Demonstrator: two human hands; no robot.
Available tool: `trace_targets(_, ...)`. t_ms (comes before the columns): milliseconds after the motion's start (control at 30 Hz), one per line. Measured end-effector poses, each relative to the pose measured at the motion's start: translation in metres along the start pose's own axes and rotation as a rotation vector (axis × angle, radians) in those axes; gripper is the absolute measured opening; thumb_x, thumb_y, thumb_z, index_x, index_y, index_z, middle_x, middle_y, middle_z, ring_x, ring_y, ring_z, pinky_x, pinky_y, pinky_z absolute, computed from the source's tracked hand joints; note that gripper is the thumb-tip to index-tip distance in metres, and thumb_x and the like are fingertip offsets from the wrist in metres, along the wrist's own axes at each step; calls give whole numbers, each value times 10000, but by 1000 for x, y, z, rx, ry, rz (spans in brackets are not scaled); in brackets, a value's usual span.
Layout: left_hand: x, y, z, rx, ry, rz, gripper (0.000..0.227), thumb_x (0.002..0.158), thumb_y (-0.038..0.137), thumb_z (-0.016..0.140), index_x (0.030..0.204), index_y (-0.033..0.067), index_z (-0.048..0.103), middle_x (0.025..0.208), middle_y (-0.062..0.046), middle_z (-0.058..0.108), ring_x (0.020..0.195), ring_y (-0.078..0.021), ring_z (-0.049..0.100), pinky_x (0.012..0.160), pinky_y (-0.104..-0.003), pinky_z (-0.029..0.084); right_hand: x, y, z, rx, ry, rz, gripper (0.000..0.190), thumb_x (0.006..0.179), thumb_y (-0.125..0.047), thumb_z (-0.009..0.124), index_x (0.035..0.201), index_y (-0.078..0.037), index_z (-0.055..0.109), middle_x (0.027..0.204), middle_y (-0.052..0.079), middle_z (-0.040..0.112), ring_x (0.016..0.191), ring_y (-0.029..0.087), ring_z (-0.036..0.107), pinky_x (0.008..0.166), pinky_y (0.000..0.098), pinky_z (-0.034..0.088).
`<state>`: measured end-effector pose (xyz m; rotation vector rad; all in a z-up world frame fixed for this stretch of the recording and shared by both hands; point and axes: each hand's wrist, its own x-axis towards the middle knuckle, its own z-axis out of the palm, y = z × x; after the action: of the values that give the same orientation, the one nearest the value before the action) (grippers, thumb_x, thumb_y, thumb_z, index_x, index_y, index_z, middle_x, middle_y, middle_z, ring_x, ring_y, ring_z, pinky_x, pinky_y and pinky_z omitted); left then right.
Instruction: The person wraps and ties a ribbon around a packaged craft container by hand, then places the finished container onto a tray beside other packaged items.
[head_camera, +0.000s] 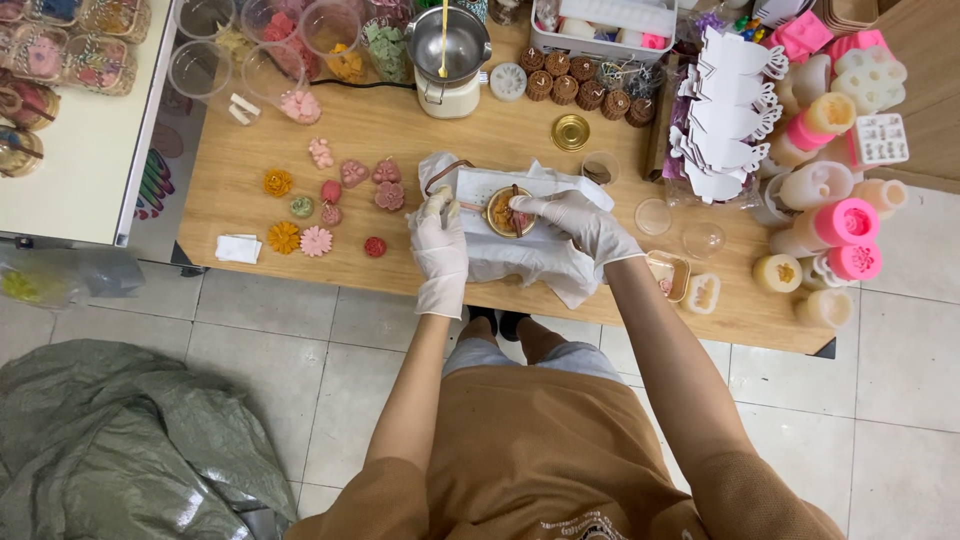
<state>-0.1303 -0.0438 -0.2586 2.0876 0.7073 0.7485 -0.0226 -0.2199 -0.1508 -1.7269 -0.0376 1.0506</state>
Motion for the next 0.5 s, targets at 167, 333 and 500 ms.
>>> trace_targets(167, 0, 6, 1, 4, 13, 14, 276, 912, 118, 722, 1188, 113, 723, 1146, -120, 738, 1100, -341, 669, 1126, -515, 385, 2, 3, 0, -50, -17, -93, 548, 803, -344, 805, 1232, -17, 706, 1157, 86, 759, 990, 144, 686, 870, 291, 555)
trace_targets(333, -7, 6, -2, 45, 23, 49, 277, 915, 144, 739, 1190, 114, 713, 1132, -132, 742, 1071, -347, 673, 1199, -560, 330, 9, 6, 1, -111, 11, -115, 547, 816, -370, 790, 1256, -57, 701, 1187, 63, 749, 1020, 126, 674, 883, 276, 541)
trace_targets(500, -27, 16, -20, 75, -66, -78, 481, 866, 275, 806, 1305, 136, 663, 1300, -172, 636, 1144, -374, 591, 993, -499, 479, 12, 7, 0, -162, 44, -68, 527, 825, -380, 790, 1235, -55, 727, 1158, 59, 765, 1003, 136, 681, 873, 283, 543)
